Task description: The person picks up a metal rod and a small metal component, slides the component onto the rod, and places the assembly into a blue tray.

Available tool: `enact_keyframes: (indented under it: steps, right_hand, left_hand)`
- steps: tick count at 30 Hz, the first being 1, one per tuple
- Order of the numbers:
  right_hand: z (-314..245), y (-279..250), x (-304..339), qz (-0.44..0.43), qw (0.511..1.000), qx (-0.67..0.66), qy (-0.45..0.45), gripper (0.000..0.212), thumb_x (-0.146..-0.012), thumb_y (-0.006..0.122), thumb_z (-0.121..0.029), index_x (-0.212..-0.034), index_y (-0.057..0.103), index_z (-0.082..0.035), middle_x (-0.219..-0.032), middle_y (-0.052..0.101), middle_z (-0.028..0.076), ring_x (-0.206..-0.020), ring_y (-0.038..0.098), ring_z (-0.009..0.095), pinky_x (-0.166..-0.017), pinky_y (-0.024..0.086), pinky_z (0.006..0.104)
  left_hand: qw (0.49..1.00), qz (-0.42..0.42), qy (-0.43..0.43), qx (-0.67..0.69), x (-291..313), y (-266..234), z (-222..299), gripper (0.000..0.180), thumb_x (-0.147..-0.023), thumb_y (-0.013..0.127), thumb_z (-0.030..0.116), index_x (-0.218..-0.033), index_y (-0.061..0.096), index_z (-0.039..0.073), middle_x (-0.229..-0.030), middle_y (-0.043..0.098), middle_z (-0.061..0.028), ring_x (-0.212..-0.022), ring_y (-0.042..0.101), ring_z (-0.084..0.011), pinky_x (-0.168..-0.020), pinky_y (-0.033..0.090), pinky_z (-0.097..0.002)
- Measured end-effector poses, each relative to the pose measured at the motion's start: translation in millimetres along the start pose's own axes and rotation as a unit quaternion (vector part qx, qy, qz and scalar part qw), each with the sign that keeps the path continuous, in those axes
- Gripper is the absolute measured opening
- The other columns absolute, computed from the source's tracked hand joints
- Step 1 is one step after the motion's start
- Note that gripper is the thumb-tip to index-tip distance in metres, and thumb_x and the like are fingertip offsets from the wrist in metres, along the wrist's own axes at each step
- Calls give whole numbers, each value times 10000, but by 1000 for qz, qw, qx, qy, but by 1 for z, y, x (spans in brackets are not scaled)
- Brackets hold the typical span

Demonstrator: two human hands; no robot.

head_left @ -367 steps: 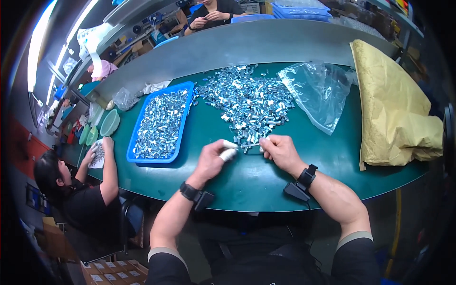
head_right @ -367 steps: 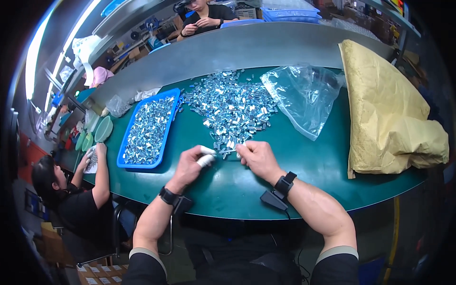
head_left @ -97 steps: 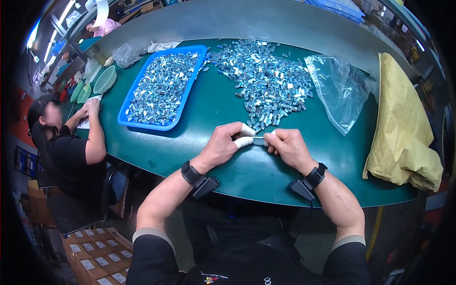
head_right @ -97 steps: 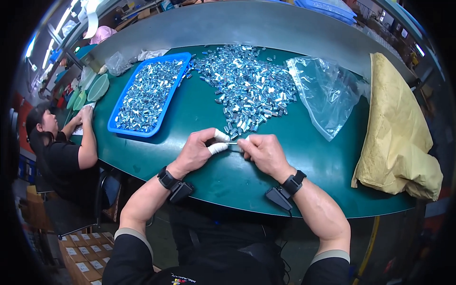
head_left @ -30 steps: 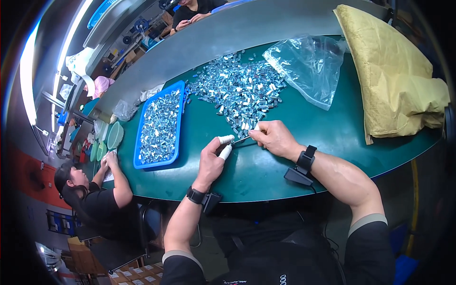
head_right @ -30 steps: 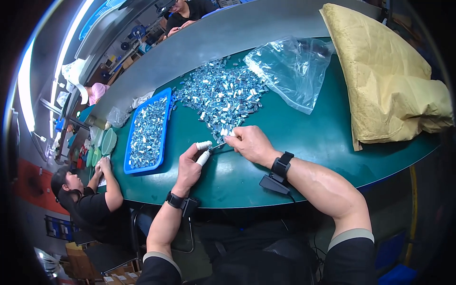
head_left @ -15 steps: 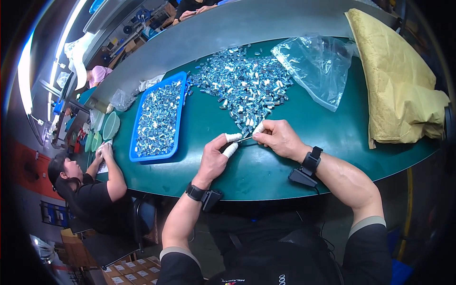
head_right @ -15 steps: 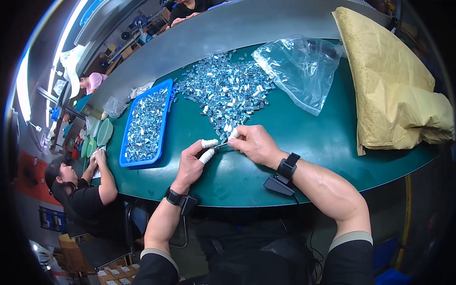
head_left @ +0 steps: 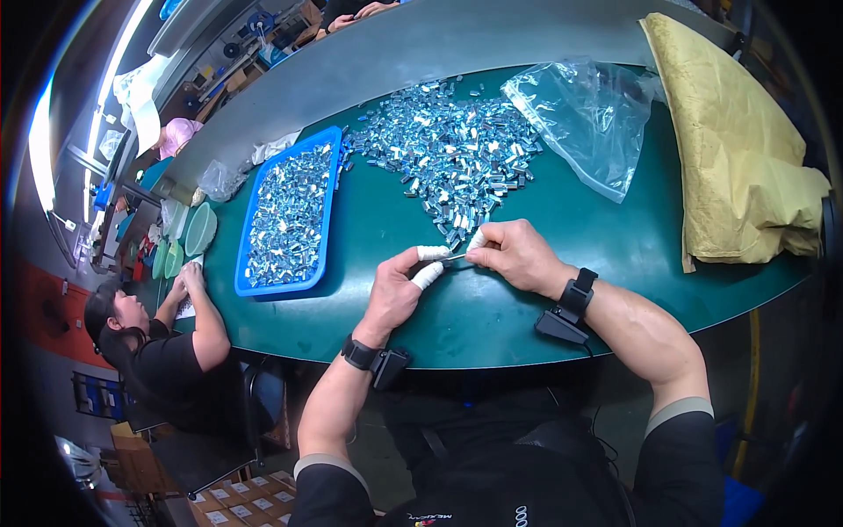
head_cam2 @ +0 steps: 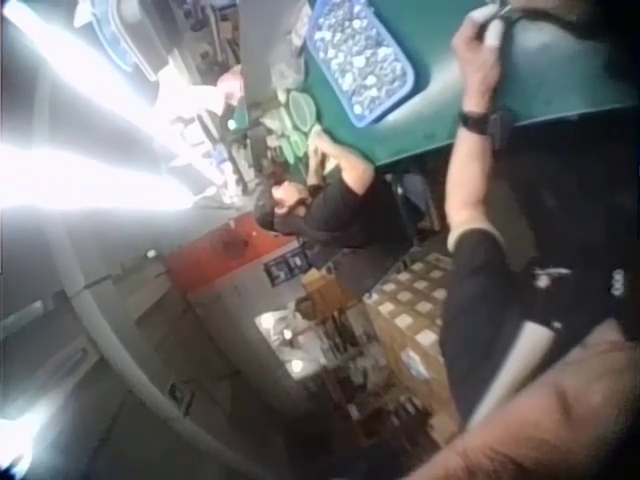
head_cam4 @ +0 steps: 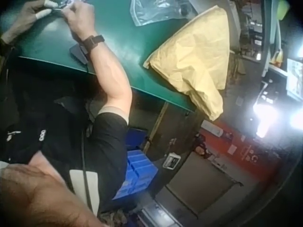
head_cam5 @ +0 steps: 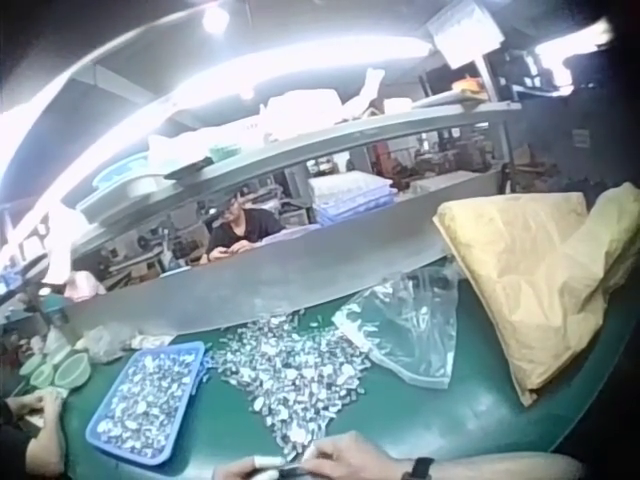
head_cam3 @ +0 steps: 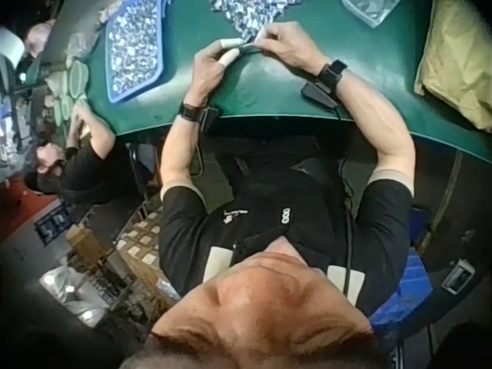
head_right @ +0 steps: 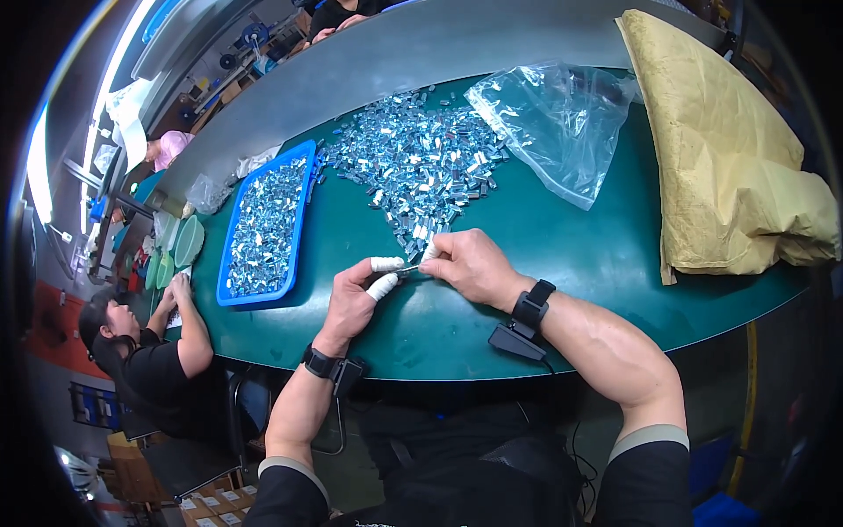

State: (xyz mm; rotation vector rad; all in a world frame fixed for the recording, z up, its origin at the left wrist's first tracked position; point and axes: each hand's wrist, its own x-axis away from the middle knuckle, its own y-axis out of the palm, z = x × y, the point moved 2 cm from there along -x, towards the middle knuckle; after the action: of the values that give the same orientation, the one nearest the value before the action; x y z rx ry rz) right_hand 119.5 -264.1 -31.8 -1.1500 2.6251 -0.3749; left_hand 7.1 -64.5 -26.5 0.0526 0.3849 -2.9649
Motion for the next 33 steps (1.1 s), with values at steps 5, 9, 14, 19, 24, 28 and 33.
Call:
enact_keyframes:
  steps: [5,9,14,19,24,28,33]
  right_hand:
    - [-3,4,1,29,997,40,-62,241,-944,740,-227,-822,703,-23,-677,685,79,-605,614,153,-588,460,343]
    - [-4,3,0,22,997,65,-47,259,-924,736,-268,-810,706,-38,-691,695,114,-635,659,253,-598,474,400]
    - [-8,3,0,8,997,73,-19,301,-955,696,-306,-795,704,-52,-664,690,109,-612,671,280,-597,486,420]
    - [-11,2,0,-8,998,58,13,349,-1001,649,-330,-795,703,-54,-632,680,75,-563,651,242,-592,493,397]
    - [3,-3,0,10,998,-51,21,405,-1045,606,-339,-785,688,-39,-621,667,40,-530,612,144,-538,476,325]
    - [4,-5,-5,50,990,-128,32,424,-1065,587,-351,-795,684,-39,-628,652,12,-538,587,84,-507,450,264]
    - [6,-3,-6,87,987,-135,21,439,-1065,589,-358,-784,673,-31,-632,651,14,-532,581,82,-500,449,258]
  left_hand:
    - [1000,-18,7,-22,0,5,3,228,-979,670,-15,-1202,713,-8,-1093,749,-59,-983,696,-127,-896,561,-275]
    - [1000,-12,14,-16,-2,5,-1,225,-982,666,-13,-1202,712,-7,-1094,749,-60,-979,697,-128,-895,562,-274]
    - [1000,-16,21,-8,-3,3,-5,222,-984,666,-8,-1202,708,-8,-1100,749,-62,-968,696,-127,-888,563,-273]
    - [999,-17,30,9,1,4,0,200,-993,665,11,-1186,718,3,-1106,750,-52,-993,689,-120,-899,554,-271]
    - [997,35,50,-48,1,-20,7,208,-998,656,13,-1197,715,11,-1081,744,-55,-964,687,-126,-882,556,-274]
    - [967,181,103,-146,-2,-123,4,226,-996,648,19,-1213,712,24,-1079,738,-69,-939,685,-133,-849,551,-271]
    - [840,330,76,-424,-5,-183,22,306,-954,707,46,-1259,698,55,-1131,724,-88,-992,686,-180,-852,551,-305]
